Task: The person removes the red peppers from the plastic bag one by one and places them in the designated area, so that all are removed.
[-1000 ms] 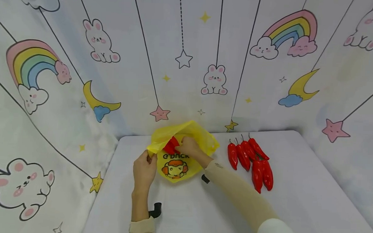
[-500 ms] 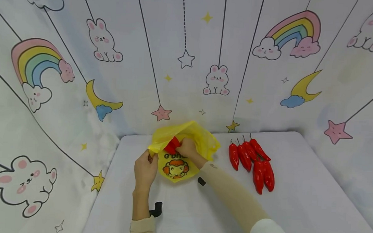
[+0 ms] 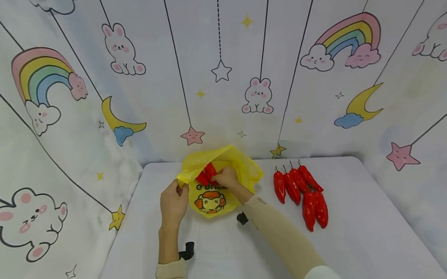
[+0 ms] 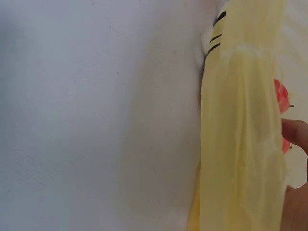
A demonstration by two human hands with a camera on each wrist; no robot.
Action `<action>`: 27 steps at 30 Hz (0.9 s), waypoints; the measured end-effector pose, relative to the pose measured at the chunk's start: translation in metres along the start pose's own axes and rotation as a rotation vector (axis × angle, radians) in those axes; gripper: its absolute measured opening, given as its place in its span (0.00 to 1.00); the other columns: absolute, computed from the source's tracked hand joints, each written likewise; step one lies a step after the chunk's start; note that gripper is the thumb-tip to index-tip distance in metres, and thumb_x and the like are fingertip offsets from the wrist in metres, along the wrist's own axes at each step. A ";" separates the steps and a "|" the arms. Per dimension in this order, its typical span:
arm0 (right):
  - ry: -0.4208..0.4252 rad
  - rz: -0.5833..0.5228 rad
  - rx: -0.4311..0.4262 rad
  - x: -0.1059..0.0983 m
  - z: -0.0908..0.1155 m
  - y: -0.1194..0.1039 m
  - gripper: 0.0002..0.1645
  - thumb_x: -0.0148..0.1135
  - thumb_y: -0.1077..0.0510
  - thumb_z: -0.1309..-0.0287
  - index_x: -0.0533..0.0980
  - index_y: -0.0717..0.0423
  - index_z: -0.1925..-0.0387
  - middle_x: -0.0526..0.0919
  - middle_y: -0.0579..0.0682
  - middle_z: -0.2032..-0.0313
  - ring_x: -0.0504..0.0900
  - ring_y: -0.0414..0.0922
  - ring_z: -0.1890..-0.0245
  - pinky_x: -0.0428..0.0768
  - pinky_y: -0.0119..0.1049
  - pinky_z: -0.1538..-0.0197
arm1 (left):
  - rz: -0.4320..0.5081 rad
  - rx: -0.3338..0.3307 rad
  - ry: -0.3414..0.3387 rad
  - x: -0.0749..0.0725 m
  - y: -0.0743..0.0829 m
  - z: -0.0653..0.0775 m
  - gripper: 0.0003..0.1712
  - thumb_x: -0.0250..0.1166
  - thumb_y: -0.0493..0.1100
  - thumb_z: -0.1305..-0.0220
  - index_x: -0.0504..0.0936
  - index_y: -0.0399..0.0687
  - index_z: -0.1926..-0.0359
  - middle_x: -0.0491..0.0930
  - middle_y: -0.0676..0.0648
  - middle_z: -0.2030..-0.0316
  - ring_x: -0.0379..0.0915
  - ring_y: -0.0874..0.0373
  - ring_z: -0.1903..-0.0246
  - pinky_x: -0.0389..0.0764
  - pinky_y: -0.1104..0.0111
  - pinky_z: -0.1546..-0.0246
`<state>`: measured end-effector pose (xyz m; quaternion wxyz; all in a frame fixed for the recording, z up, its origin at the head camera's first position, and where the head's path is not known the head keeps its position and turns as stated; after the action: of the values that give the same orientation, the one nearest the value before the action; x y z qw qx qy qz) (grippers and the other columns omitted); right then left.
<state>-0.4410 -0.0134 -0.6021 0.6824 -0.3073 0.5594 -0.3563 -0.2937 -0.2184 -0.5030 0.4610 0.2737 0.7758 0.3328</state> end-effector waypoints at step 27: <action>-0.138 -0.284 0.046 -0.062 0.045 -0.004 0.23 0.79 0.61 0.48 0.81 0.68 0.54 0.86 0.62 0.58 0.91 0.53 0.66 0.85 0.55 0.49 | -0.015 -0.008 -0.004 0.004 -0.001 0.001 0.10 0.62 0.41 0.26 0.79 0.43 0.67 0.71 0.48 0.79 0.65 0.55 0.80 0.66 0.66 0.80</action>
<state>-0.4043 0.0363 -0.5567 0.6689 -0.3913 0.4537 -0.4399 -0.2948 -0.2156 -0.5062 0.4663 0.2668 0.7755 0.3316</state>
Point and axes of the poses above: each hand's wrist, its own z-axis away from the middle knuckle, its own x-axis out of the palm, y = z × x, the point moved 8 cm from there along -z, towards the middle knuckle
